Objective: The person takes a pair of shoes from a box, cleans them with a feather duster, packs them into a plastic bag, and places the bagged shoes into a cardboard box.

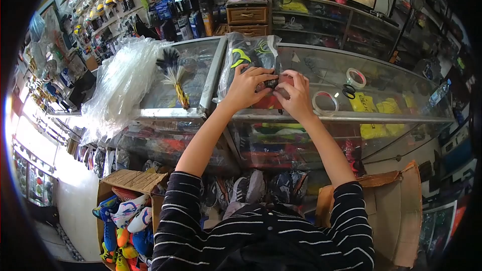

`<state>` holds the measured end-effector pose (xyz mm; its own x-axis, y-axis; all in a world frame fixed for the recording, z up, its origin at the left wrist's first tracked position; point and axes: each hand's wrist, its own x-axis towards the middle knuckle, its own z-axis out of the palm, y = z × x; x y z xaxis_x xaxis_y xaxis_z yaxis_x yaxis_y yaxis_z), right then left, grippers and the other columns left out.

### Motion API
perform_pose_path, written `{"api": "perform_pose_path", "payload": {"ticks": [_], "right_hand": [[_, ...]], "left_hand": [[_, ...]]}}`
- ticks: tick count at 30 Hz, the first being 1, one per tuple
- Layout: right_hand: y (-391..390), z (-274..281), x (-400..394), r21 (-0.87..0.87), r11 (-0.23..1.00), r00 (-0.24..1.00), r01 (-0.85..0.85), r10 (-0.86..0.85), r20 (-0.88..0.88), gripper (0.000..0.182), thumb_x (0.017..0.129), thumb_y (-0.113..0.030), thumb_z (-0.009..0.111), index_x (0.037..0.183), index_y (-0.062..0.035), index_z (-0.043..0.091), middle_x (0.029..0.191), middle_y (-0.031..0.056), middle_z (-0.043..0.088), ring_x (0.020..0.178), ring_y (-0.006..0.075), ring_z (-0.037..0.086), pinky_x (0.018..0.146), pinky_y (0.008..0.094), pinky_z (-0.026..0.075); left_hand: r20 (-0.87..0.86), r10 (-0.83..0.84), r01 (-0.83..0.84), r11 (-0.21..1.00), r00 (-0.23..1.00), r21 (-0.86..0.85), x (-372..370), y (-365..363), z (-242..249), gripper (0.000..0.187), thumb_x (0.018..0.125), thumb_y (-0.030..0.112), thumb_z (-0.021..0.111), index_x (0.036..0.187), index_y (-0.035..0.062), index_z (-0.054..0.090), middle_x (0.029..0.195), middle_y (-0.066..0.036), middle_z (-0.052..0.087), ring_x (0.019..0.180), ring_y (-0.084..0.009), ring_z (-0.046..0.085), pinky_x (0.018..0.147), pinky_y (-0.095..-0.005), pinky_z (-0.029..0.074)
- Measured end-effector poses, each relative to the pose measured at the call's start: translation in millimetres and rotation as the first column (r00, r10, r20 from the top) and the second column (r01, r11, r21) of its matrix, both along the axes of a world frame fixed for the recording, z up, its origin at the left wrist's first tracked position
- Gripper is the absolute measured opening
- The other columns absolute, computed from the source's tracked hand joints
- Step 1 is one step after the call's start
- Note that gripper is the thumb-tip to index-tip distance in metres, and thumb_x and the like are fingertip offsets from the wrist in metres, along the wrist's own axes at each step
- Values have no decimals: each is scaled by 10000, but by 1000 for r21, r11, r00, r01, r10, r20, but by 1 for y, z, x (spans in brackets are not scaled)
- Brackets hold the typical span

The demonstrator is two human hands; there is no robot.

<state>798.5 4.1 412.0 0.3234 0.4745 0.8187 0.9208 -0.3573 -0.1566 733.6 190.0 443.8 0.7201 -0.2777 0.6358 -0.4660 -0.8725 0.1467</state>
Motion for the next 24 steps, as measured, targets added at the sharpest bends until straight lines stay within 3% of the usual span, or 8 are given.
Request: {"api": "perform_pose_path", "payload": {"ticks": [1, 3, 4, 6, 13, 24], "right_hand": [[1, -2, 0, 1, 1000, 1000, 0, 0, 2, 305, 646, -89, 765, 920, -92, 633, 1154, 66, 521, 1099, 261, 484, 944, 400, 342], [4, -3, 1, 43, 996, 992, -81, 84, -94, 506, 658, -106, 773, 1116, -129, 560, 1254, 71, 483, 1157, 287, 474, 966, 422, 355], [5, -2, 3, 46, 996, 992, -82, 86, -91, 506, 658, -106, 773, 1116, -129, 560, 1254, 71, 483, 1157, 287, 474, 966, 422, 355], [6, 3, 11, 80, 978, 953, -195, 208, -221, 718, 644, -112, 792, 1273, -160, 449, 1345, 86, 442, 1216, 311, 443, 1001, 425, 356], [8, 12, 30, 57, 944, 870, -324, 322, -374, 654, 629, -202, 837, 1211, -135, 547, 1340, 75, 473, 1236, 287, 463, 1002, 401, 404], [7, 14, 32, 79, 926, 847, -369, 370, -382, 554, 695, -177, 790, 1200, -121, 568, 1347, 27, 472, 1246, 255, 470, 1023, 377, 397]], "left_hand": [[-4, -3, 3, 1000, 1000, -5, 0, 0, 1, 401, 753, 218, 717, 1144, 153, 657, 1200, -39, 613, 1102, -224, 559, 1012, -471, 293], [-5, -4, 4, 1000, 1000, -7, -1, 0, 1, 401, 753, 220, 718, 1142, 148, 657, 1191, -41, 616, 1100, -226, 559, 1011, -468, 295], [-1, -2, 2, 1000, 1000, -12, -1, 0, 0, 399, 753, 227, 721, 1139, 148, 656, 1181, -41, 620, 1099, -227, 561, 1014, -467, 296], [9, 4, -4, 1000, 1000, -14, 0, 0, 0, 398, 754, 234, 723, 1137, 147, 656, 1170, -41, 625, 1097, -227, 562, 1016, -466, 296], [6, -5, 5, 999, 1000, -46, 3, 4, -5, 389, 757, 236, 709, 1129, 147, 639, 1120, -38, 636, 1065, -225, 568, 1019, -466, 287], [3, -32, 32, 997, 999, -64, 2, 6, -3, 391, 764, 191, 682, 1149, 160, 622, 1113, -61, 639, 1066, -245, 572, 1039, -464, 290]]}}
